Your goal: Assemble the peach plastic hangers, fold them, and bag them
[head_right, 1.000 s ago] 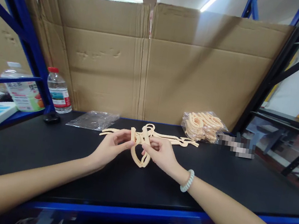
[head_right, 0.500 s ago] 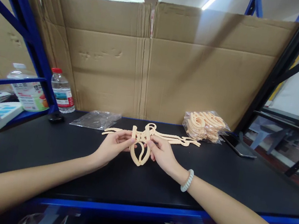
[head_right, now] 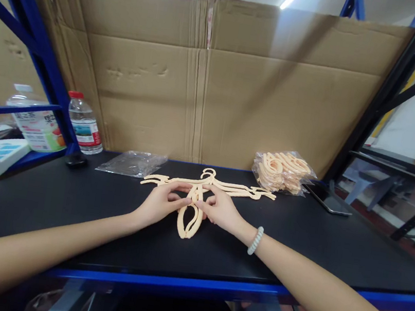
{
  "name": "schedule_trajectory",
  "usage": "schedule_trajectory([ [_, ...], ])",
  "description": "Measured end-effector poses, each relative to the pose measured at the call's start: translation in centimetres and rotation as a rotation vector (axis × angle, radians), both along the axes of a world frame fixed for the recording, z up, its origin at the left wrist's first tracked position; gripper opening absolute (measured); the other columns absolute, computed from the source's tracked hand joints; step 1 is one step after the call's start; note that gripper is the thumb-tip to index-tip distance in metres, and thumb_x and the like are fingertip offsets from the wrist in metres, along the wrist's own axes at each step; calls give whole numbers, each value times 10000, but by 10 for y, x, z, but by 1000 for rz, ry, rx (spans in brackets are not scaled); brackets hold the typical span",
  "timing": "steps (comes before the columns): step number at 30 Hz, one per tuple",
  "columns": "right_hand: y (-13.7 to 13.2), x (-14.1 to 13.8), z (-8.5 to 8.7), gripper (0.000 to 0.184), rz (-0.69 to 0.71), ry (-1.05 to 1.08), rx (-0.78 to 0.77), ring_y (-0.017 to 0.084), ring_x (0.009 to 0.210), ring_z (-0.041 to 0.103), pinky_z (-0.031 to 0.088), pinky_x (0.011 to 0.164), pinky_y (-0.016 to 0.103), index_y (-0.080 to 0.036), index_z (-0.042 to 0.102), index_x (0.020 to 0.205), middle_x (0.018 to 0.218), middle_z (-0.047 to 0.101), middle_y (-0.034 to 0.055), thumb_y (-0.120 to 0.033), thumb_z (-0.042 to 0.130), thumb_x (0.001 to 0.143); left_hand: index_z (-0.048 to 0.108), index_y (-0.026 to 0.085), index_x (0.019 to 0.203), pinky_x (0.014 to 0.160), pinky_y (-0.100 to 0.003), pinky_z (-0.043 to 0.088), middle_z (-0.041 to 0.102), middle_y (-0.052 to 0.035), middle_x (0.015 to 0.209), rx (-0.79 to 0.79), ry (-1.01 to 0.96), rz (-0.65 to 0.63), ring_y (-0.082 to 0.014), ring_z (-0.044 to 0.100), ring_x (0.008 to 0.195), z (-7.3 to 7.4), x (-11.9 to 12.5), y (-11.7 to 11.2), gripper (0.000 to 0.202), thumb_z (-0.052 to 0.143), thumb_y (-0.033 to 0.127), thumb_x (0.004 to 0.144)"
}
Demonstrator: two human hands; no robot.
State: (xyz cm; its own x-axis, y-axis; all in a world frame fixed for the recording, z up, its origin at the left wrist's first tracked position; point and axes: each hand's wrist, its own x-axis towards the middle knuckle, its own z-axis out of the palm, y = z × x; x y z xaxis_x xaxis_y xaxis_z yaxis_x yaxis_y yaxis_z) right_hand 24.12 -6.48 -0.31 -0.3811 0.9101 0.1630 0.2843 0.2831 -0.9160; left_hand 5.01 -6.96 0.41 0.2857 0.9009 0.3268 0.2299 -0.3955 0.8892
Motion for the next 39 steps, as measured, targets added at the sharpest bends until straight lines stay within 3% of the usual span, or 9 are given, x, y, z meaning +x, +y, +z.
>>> schedule_trajectory([
  [5,5,4,-7,480,-34,-96,176,92,435,458,344,427,198,-138,468,1232,523,524,-69,-261,614,791,636,138,970,702,-335,565,680,-59,791,54,107,26,-187,675,707,-7,-2,6,260,677,257,742],
  [12,4,8,-4,210,-46,-267,347,105,505,491,362,489,213,-151,614,1018,582,558,-30,-203,554,824,667,167,905,751,-351,537,698,-78,889,243,290,-50,-203,659,816,-2,-6,4,146,568,214,809],
  [14,4,10,-1,166,-57,-318,386,110,518,494,356,496,220,-158,653,944,598,573,-15,-213,539,837,658,192,1035,908,-409,479,678,-90,1060,349,416,-161,-242,619,1012,4,-11,2,235,583,271,826],
  [17,8,18,6,158,-70,-388,449,113,541,505,361,521,229,-159,679,859,626,602,1,-202,529,831,506,223,1314,1112,-473,253,490,-100,1384,411,582,-372,-294,358,1340,11,-19,2,572,658,391,789],
  [22,23,48,29,200,-131,-463,492,122,564,515,368,544,242,-137,683,815,638,619,24,-251,519,834,357,252,1424,1153,-465,127,324,-84,1490,411,700,-510,-292,245,1393,10,-24,2,719,637,473,801],
  [29,37,102,54,295,-41,-588,413,145,593,547,399,545,253,-132,672,920,689,640,50,-363,508,838,211,162,1475,1154,-427,167,185,-119,1540,453,868,-471,-277,168,1419,11,-23,2,815,537,561,842],
  [32,40,114,49,294,-53,-673,403,163,632,570,416,574,267,-140,676,933,722,659,60,-353,497,839,309,194,1431,1114,-402,265,307,-108,1503,520,810,-350,-250,292,1376,18,-29,9,604,459,470,915],
  [35,44,116,40,282,-42,-720,387,173,655,582,426,595,278,-134,675,957,741,664,66,-309,488,838,547,184,1201,940,-368,427,602,-98,1199,579,870,-138,-231,554,1111,23,-38,20,328,419,332,938],
  [39,47,111,30,235,-51,-757,441,173,676,586,429,614,281,-140,680,934,785,667,69,-257,507,827,610,166,1045,692,-299,457,649,-41,812,515,1066,110,-207,623,774,20,-46,30,227,504,263,870],
])
